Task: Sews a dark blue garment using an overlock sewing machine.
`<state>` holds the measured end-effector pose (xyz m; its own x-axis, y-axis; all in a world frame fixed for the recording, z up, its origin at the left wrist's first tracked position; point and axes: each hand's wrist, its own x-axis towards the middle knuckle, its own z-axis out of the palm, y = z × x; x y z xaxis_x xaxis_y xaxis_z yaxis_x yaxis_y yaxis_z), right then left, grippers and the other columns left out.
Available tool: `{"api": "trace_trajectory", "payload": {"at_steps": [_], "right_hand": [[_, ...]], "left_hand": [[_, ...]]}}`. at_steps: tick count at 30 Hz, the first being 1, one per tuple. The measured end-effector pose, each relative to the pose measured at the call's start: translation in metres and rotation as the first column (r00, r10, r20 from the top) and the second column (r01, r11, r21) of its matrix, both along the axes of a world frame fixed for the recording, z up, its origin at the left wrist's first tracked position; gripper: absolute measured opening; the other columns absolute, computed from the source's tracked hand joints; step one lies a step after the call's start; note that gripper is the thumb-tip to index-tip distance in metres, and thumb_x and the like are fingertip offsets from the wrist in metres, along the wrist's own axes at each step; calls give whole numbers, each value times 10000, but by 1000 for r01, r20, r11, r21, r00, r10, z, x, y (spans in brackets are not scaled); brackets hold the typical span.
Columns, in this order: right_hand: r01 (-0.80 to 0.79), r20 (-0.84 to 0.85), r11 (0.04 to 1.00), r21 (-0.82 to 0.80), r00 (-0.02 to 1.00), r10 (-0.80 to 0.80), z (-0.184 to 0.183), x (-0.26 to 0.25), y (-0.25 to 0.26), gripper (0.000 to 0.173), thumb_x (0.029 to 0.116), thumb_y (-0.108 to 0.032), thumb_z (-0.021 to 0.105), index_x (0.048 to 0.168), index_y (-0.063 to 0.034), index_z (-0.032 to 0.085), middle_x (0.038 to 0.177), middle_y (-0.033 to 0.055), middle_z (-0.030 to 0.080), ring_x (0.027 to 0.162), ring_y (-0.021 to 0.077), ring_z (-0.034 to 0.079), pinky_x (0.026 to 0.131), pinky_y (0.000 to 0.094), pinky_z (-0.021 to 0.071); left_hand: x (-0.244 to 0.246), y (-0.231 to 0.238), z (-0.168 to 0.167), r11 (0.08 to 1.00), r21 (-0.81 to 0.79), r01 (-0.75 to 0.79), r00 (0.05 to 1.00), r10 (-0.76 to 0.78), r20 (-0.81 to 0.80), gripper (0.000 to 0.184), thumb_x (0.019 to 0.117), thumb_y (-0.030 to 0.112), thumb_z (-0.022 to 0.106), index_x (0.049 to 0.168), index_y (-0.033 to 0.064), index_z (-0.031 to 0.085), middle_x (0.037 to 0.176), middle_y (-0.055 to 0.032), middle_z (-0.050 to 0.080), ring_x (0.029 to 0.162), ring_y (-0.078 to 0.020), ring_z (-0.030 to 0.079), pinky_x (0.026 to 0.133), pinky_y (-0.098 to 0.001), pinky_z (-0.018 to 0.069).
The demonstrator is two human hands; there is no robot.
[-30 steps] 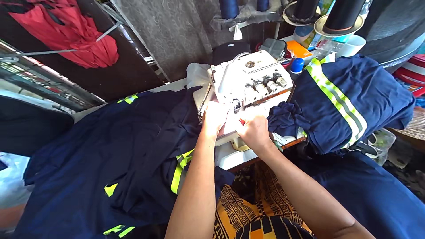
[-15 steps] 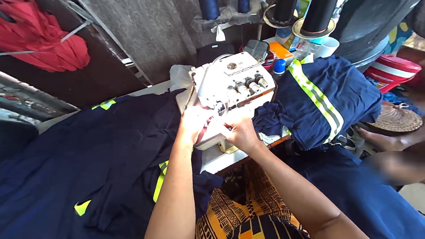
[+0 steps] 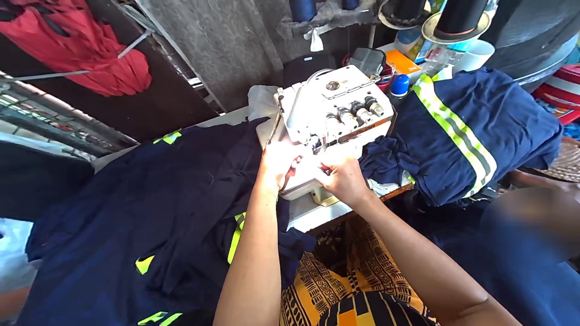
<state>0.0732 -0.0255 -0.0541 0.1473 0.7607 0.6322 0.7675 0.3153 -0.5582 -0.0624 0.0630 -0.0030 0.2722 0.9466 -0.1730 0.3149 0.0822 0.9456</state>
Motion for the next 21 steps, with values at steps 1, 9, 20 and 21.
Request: {"api": "trace_trajectory", "payload": {"at_steps": [1, 9, 20, 21], "right_hand": [[-2, -1, 1000, 3, 1000, 2, 0, 0, 0, 124, 793, -71, 762, 719, -21, 676, 684, 75, 581, 615, 197, 599, 535, 363, 503], [2, 12, 999, 44, 1000, -2, -2, -1, 0, 136, 817, -68, 720, 698, -37, 662, 663, 57, 556, 609, 181, 581, 530, 340, 479], [184, -18, 978, -95, 982, -186, 9, -18, -6, 133, 855, -99, 717, 736, -46, 689, 678, 69, 594, 619, 214, 597, 552, 418, 479], [189, -7, 976, -106, 982, -191, 10, -18, -6, 130, 850, -97, 714, 735, -47, 682, 673, 73, 594, 618, 223, 597, 550, 428, 469]], "left_hand": [[0, 0, -1, 1000, 16, 10, 1000, -10, -5, 177, 933, 120, 686, 774, 118, 608, 598, 35, 554, 460, -40, 482, 434, -187, 406], [5, -1, 3, 999, -13, -45, 999, 45, -2, 156, 923, 86, 698, 794, 98, 612, 591, 26, 558, 441, -36, 473, 416, -174, 393], [7, 2, -15, 966, 260, -12, 974, 70, -217, 125, 980, 94, 634, 1049, 11, 697, 956, -136, 665, 849, -219, 635, 791, -417, 536], [7, 4, -14, 963, 269, 22, 968, 47, -246, 152, 982, 89, 637, 1077, -4, 710, 1055, -173, 680, 992, -267, 649, 910, -465, 521]]}}
